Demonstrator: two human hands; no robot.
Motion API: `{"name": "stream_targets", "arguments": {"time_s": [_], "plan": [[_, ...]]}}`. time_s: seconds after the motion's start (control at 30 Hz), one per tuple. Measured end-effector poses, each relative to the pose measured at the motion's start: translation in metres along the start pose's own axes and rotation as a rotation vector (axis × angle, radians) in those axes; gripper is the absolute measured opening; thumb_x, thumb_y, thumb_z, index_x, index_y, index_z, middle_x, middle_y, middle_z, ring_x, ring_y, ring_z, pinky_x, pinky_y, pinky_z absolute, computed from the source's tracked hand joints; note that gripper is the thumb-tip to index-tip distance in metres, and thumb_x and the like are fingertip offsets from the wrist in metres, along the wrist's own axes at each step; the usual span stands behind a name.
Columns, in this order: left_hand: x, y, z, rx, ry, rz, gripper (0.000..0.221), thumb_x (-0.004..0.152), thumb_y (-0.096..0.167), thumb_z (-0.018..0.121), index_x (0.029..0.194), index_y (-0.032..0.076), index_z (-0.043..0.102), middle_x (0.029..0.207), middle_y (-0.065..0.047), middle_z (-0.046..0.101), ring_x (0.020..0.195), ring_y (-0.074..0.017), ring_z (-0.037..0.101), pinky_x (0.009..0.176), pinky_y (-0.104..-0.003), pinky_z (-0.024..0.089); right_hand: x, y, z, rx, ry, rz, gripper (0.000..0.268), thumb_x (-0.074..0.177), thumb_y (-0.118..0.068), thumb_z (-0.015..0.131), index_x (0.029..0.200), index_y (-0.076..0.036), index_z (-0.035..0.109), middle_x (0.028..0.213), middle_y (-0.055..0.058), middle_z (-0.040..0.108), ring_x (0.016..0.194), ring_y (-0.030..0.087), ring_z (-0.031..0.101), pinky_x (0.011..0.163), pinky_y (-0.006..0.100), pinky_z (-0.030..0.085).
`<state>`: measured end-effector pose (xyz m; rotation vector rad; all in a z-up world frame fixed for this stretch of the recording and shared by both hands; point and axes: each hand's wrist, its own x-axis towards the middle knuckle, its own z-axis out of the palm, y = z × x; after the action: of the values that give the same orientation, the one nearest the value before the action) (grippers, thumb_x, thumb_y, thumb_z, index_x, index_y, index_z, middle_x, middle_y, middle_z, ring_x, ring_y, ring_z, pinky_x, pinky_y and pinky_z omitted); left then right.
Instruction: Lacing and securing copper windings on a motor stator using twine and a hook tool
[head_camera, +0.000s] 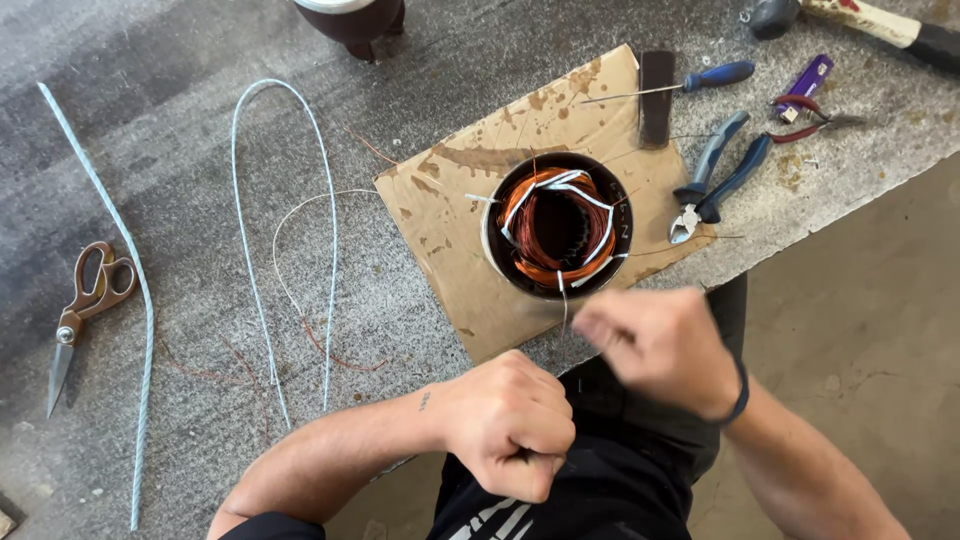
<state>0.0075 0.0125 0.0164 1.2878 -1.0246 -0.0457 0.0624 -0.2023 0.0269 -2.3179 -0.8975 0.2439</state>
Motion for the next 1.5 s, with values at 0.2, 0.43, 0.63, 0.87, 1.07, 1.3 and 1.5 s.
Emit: {"name": "stream_targets", "arguments": {"time_s": [0.2,0.43,0.63,0.87,1.07,1.3,1.5], "plan": [[-0.001,0.0,0.003,-0.007,-0.008,-0.015,0.022,0.076,-0.002,0.052,0.067,0.007,0.035,0.059,-0.007,0.037,0.052,-0.0322,0.035,0.052,-0.041,0.03,-0.003,-0.014,0.004,-0.024,0.009,-0.048,0.026,0.099,-0.033,0.059,0.084,-0.015,0.069,0.062,-0.002,0.064,0.051,0.019,0.062,0.048,0.034,0.044],[0.002,0.002,0.0,-0.02,-0.035,-0.003,0.025,0.083,0.0,0.052,0.067,0.007,0.034,0.06,-0.007,0.035,0.051,-0.0325,0.033,0.052,-0.041,0.032,-0.001,-0.009,-0.004,0.027,-0.03,-0.014,0.025,0.098,-0.033,0.06,0.08,-0.018,0.068,0.063,-0.002,0.068,0.052,0.015,0.064,0.051,0.034,0.044],[0.005,0.002,-0.002,0.001,-0.034,-0.011,0.026,0.083,-0.001,0.05,0.067,0.008,0.03,0.059,-0.007,0.033,0.051,-0.0323,0.032,0.051,-0.042,0.028,0.003,-0.002,-0.01,-0.017,0.025,0.093,0.037,0.101,-0.039,0.054,0.076,-0.016,0.068,0.056,0.002,0.059,0.045,0.016,0.053,0.047,0.037,0.036],[0.003,0.001,0.004,-0.009,-0.035,-0.013,0.024,0.079,0.0,0.051,0.067,0.008,0.032,0.06,-0.007,0.033,0.051,-0.0319,0.031,0.05,-0.041,0.028,-0.001,-0.002,-0.009,-0.005,0.0,0.028,0.026,0.098,-0.032,0.061,0.078,-0.016,0.068,0.062,0.001,0.066,0.05,0.018,0.059,0.051,0.036,0.041],[0.006,0.001,0.002,-0.039,-0.041,-0.015,0.023,0.079,-0.001,0.051,0.066,0.007,0.033,0.059,-0.008,0.034,0.051,-0.0329,0.032,0.051,-0.042,0.029,0.001,0.002,-0.012,-0.034,0.02,0.004,0.031,0.1,-0.035,0.057,0.076,-0.017,0.066,0.058,0.0,0.06,0.048,0.017,0.056,0.048,0.036,0.038],[0.009,0.008,-0.001,-0.09,-0.109,-0.109,0.024,0.084,0.0,0.051,0.068,0.007,0.034,0.059,-0.009,0.037,0.052,-0.0335,0.036,0.053,-0.043,0.031,-0.013,0.006,-0.008,0.015,-0.03,0.067,0.02,0.095,-0.031,0.067,0.081,-0.017,0.071,0.062,0.0,0.067,0.051,0.018,0.061,0.05,0.034,0.044],[0.027,0.07,-0.064,0.339,-0.23,-0.152,0.046,0.116,0.032,0.027,0.139,0.007,0.059,0.118,-0.011,0.07,0.078,-0.0246,0.066,0.065,-0.035,0.048,-0.048,0.029,-0.007,0.313,0.012,0.104,0.035,0.097,-0.039,0.057,0.092,-0.009,0.074,0.066,0.001,0.064,0.053,0.014,0.058,0.053,0.027,0.043]]}}
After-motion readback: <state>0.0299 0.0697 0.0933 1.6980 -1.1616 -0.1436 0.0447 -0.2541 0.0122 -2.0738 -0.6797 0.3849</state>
